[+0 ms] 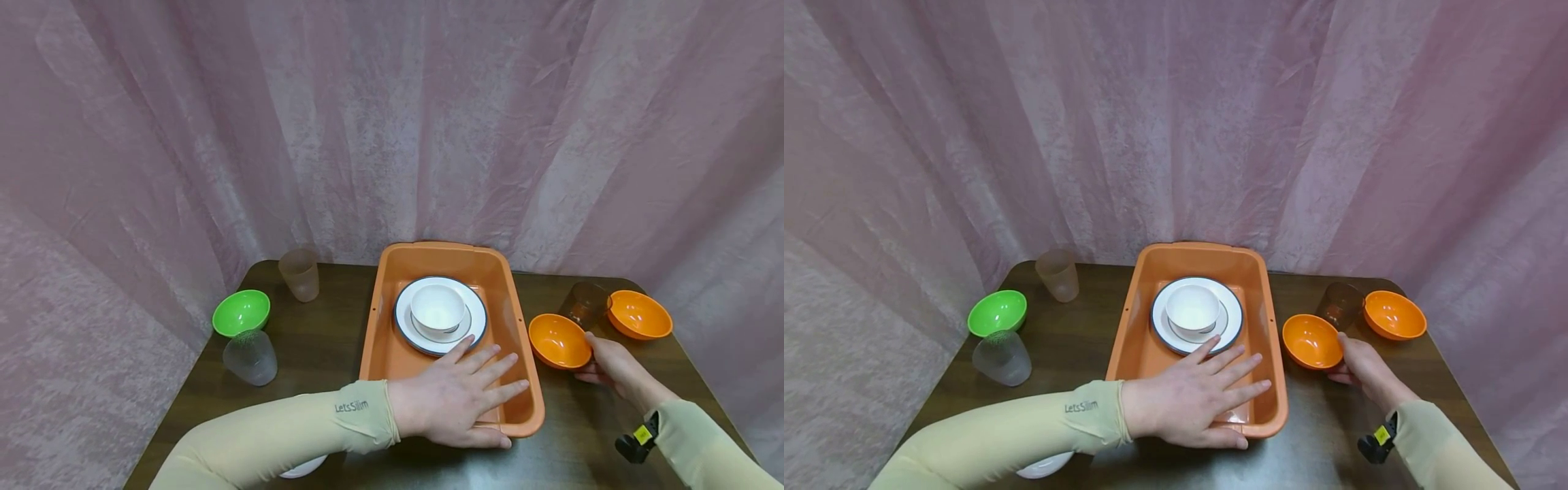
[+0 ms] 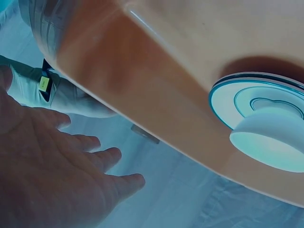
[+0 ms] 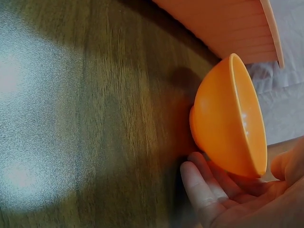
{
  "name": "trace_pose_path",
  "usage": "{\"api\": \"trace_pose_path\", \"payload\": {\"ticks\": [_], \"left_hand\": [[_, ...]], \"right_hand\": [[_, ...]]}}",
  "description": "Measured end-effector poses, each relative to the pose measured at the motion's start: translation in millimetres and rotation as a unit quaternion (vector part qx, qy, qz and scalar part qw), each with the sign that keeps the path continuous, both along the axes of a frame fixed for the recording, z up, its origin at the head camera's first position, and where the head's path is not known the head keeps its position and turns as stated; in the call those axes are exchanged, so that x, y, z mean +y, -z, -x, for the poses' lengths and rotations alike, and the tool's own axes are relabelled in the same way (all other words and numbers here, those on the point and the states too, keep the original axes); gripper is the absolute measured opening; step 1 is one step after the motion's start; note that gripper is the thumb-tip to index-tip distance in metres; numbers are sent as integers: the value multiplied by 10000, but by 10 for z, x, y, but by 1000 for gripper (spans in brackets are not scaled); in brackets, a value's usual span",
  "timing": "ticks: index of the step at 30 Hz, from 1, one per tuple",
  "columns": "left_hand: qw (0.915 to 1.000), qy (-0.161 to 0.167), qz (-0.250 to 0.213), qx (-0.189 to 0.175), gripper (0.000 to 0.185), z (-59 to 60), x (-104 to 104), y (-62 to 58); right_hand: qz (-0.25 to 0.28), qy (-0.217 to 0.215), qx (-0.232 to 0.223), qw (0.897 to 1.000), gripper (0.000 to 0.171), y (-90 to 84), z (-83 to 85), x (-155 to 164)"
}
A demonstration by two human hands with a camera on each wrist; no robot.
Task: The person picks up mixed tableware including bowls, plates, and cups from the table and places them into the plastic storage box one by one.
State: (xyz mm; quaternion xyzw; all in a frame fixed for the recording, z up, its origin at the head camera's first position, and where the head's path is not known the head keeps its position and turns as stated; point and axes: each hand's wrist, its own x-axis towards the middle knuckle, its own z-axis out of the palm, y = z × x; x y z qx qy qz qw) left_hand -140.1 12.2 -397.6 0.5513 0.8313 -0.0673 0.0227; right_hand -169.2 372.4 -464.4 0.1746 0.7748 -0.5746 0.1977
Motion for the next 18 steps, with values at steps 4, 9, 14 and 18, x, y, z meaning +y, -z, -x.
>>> {"api": "trace_pose_path", "payload": {"ticks": [4,9,14,18], "left_hand": [[10000,52,13,-78,80,5,4,-9],[9999,46,41,-114,79,5,8,-14],[9999,31,77,-104,79,5,12,-11],[9999,22,90,-122,79,8,13,-2]], "right_hand": [[204,169,-152,9995,71,10,11,14],[449,313,-314,9980,73,11,32,26],[487,409,-422,9971,73,7,55,10],[507,555,-511,9959,73,9,66,-7]]}}
